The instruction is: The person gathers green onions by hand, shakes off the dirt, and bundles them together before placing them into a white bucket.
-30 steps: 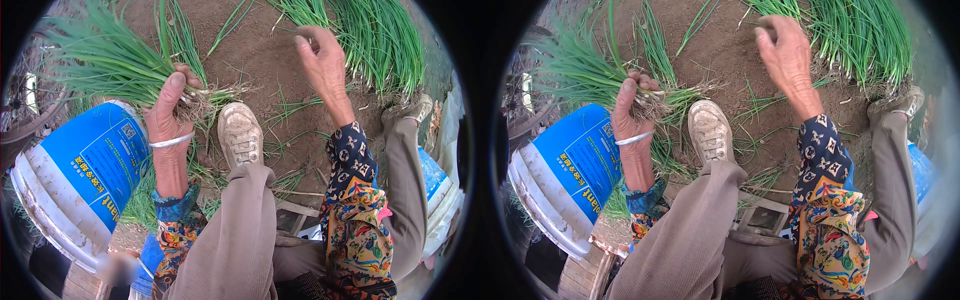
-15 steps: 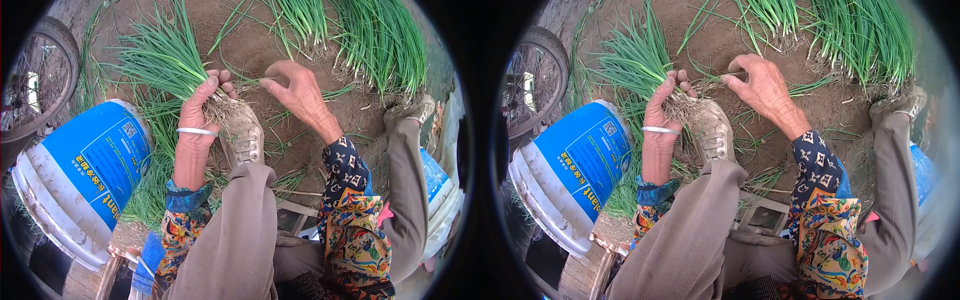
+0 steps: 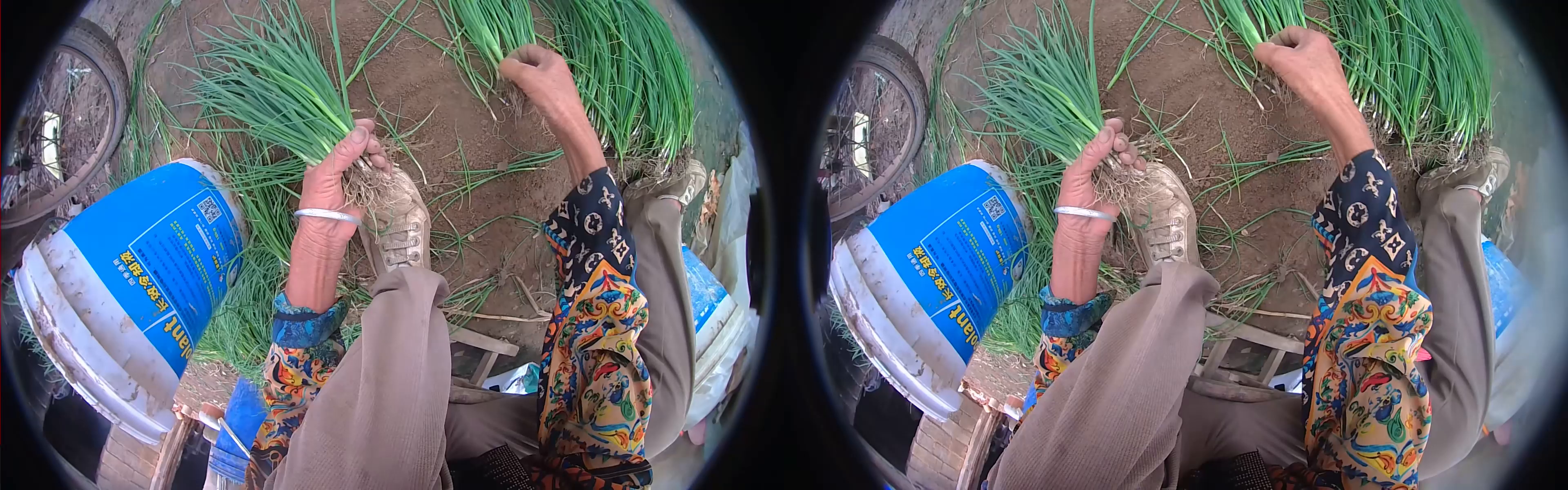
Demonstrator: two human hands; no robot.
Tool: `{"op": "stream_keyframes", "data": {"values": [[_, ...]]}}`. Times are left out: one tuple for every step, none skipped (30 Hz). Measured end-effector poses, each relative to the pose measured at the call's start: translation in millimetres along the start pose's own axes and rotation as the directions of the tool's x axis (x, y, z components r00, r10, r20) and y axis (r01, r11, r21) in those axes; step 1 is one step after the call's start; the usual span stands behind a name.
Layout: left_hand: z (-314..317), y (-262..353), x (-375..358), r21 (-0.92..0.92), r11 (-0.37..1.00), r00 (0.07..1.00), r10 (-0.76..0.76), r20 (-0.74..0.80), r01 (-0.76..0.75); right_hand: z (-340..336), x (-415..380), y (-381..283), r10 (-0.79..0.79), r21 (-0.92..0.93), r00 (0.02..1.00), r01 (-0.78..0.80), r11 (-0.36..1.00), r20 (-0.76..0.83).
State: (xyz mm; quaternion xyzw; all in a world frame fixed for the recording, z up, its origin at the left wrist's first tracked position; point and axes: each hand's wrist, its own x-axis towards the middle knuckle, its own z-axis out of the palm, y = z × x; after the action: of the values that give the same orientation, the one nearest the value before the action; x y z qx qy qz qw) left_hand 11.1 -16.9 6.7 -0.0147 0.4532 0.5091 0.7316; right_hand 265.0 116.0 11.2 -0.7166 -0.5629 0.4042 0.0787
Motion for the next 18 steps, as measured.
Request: {"op": "stream_keyframes", "data": {"values": [[0,0,0,0.003,1.0,1.0,-0.008,-0.008,0.008,2,-1,8,-0.052,0.249,0.999,0.046,0.967,0.016],[1,-1,0,0.007,1.0,1.0,-0.016,-0.014,0.016,6,-7,10,-0.105,0.482,0.994,0.084,0.872,0.017],[3,-1,0,0.014,1.0,0.999,-0.016,-0.028,0.017,8,-12,10,-0.156,0.686,0.988,0.113,0.719,0.002],[5,-1,-1,0.021,1.0,0.999,-0.018,-0.042,0.019,11,-19,10,-0.028,0.791,0.998,-0.033,0.611,0.063],[8,-2,-1,0.028,0.999,0.998,-0.021,-0.057,0.022,13,-24,10,-0.048,0.798,0.993,-0.06,0.599,0.111],[11,-3,-1,0.06,0.998,0.998,-0.012,-0.069,0.017,17,-27,12,-0.07,0.803,0.985,-0.087,0.589,0.157],[15,-4,-1,0.091,0.996,0.997,-0.003,-0.083,0.01,20,-30,13,-0.094,0.807,0.974,-0.115,0.579,0.206],[18,-6,-1,0.122,0.993,0.995,0.009,-0.097,0.003,26,-39,8,-0.115,0.829,0.972,-0.11,0.549,0.205],[20,-8,0,0.152,0.988,0.996,0.029,-0.088,-0.016,30,-44,4,-0.163,0.809,0.956,-0.107,0.578,0.243],[22,-10,1,0.184,0.982,0.996,0.047,-0.077,-0.032,36,-54,-2,-0.191,0.77,0.946,-0.087,0.632,0.264],[24,-12,3,0.217,0.975,0.996,0.063,-0.065,-0.048,43,-64,-10,-0.216,0.73,0.934,-0.065,0.681,0.285],[24,-15,5,0.219,0.974,0.996,0.064,-0.058,-0.05,51,-74,-16,-0.213,0.762,0.926,-0.111,0.638,0.312],[25,-18,6,0.214,0.976,0.997,0.062,-0.052,-0.05,57,-81,-19,-0.211,0.791,0.917,-0.156,0.592,0.339],[27,-21,7,0.209,0.977,0.997,0.062,-0.048,-0.051,62,-85,-19,-0.218,0.816,0.902,-0.206,0.541,0.372],[28,-22,8,0.202,0.978,0.997,0.063,-0.042,-0.054,64,-88,-20,-0.213,0.809,0.89,-0.238,0.537,0.403],[29,-21,6,0.194,0.979,0.998,0.061,-0.027,-0.055,64,-91,-21,-0.208,0.801,0.877,-0.268,0.536,0.433],[29,-21,6,0.204,0.977,0.998,0.063,-0.021,-0.057,65,-92,-21,-0.203,0.791,0.863,-0.298,0.534,0.462],[27,-21,6,0.212,0.975,0.998,0.064,-0.016,-0.059,65,-92,-21,-0.209,0.798,0.847,-0.336,0.5,0.488]]}}
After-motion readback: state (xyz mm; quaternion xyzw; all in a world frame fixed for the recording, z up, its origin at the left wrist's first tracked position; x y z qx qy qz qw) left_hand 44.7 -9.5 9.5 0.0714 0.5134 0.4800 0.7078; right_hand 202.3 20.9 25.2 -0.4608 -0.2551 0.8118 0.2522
